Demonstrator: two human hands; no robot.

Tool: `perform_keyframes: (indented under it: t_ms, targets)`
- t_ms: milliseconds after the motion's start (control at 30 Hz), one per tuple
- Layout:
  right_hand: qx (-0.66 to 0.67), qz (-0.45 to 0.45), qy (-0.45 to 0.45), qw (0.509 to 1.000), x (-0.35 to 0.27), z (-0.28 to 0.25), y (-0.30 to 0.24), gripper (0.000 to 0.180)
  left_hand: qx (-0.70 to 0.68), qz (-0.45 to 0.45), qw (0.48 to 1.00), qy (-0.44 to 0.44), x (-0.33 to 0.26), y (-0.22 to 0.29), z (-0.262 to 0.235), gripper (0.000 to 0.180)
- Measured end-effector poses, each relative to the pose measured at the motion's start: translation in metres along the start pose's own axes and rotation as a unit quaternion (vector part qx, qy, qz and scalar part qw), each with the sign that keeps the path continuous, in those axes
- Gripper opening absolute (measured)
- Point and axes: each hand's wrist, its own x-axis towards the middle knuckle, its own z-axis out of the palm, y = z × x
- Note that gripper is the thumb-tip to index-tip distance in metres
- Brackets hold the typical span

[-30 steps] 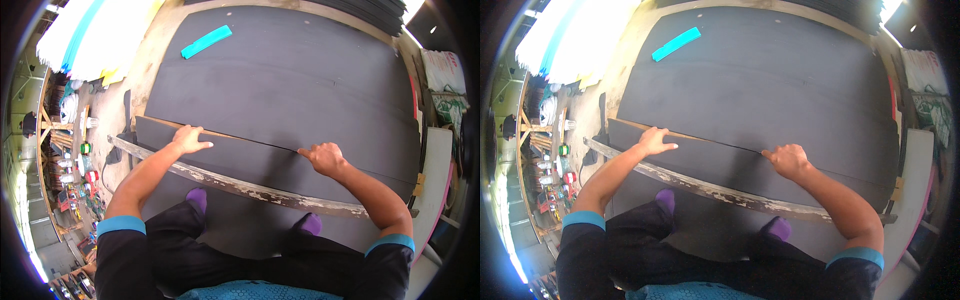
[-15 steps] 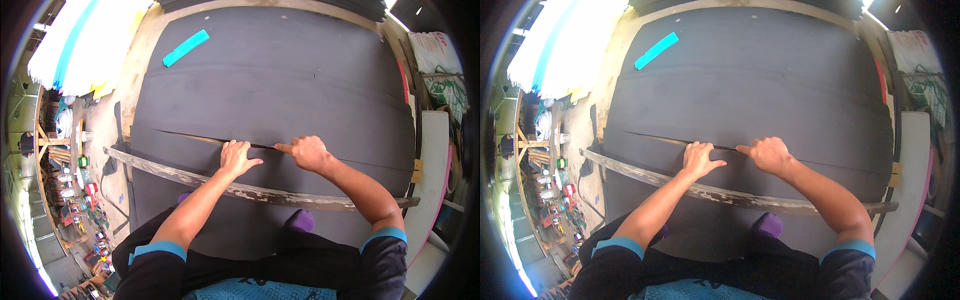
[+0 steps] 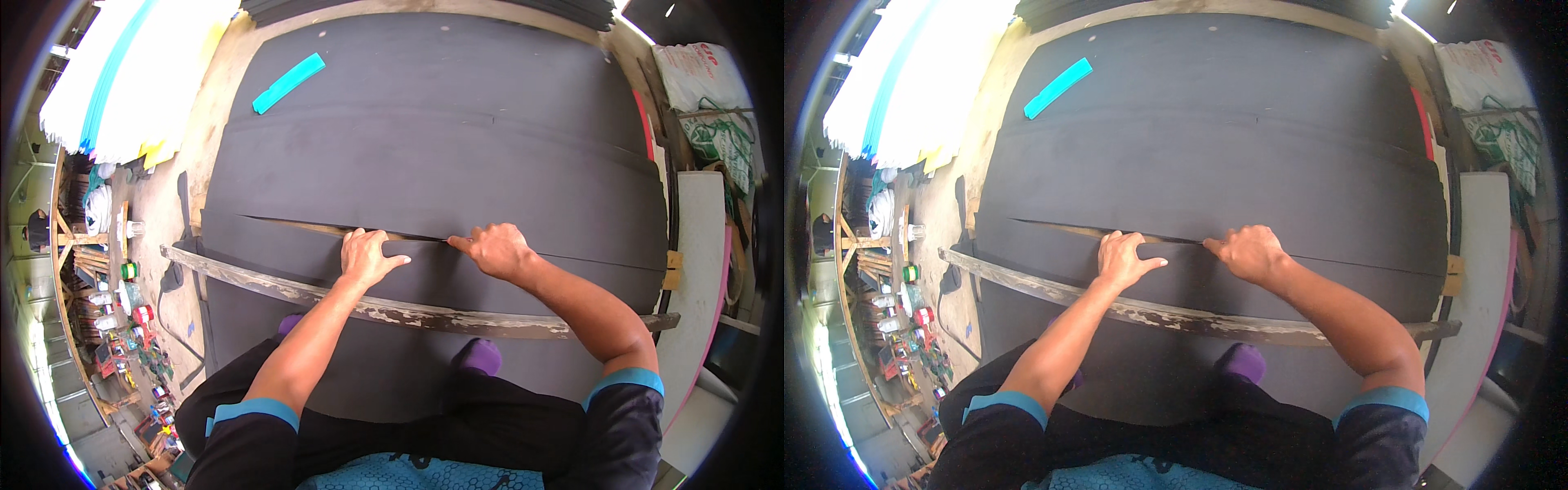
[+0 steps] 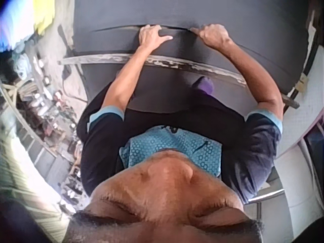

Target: The person uses a utility knife and a wooden straightedge to cut a large black foam sheet into strips. They repeatedly measure, score, and separate sections, then stack the cut pieces on the work surface.

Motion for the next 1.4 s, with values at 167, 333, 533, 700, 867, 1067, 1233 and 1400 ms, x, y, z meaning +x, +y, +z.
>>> perform_keyframes:
  t_ms: [167, 333, 533, 700, 867, 1067, 1233, 1400]
  targets:
    - [0.002, 0.008, 0.006, 1.0, -0.021, 0.004, 0.014, 0.053, -0.011, 0.005, 1.0, 0.005, 0.001, -0.002, 0.0, 0.061]
    - [0.005, 0.031, -0.008, 0.999, -0.04, 0.012, 0.024, 0.053, -0.006, -0.004, 1.0, 0.011, 0.0, -0.002, -0.003, 0.063]
    - [0.031, 0.013, 0.066, 0.997, -0.039, 0.013, 0.016, 0.054, -0.001, -0.032, 0.999, -0.037, 0.003, 0.006, -0.009, 0.064]
    - [0.039, 0.001, 0.064, 0.997, -0.02, 0.015, 0.011, 0.054, -0.003, -0.013, 1.0, 0.006, 0.0, 0.005, -0.004, 0.064]
    - [0.051, 0.006, 0.06, 0.997, -0.019, 0.012, 0.008, 0.054, -0.006, -0.031, 0.999, 0.028, -0.005, 0.007, -0.007, 0.064]
    - [0.056, 0.003, 0.055, 0.997, -0.018, 0.011, 0.005, 0.054, -0.006, -0.02, 0.999, 0.032, -0.005, 0.003, -0.003, 0.065]
    - [0.032, 0.018, 0.029, 0.999, -0.018, 0.019, 0.007, 0.052, -0.024, -0.009, 0.999, 0.035, -0.004, 0.0, 0.001, 0.065]
    - [0.02, 0.036, -0.007, 0.999, -0.037, 0.013, 0.016, 0.053, -0.024, -0.007, 0.999, 0.03, -0.004, -0.004, 0.0, 0.068]
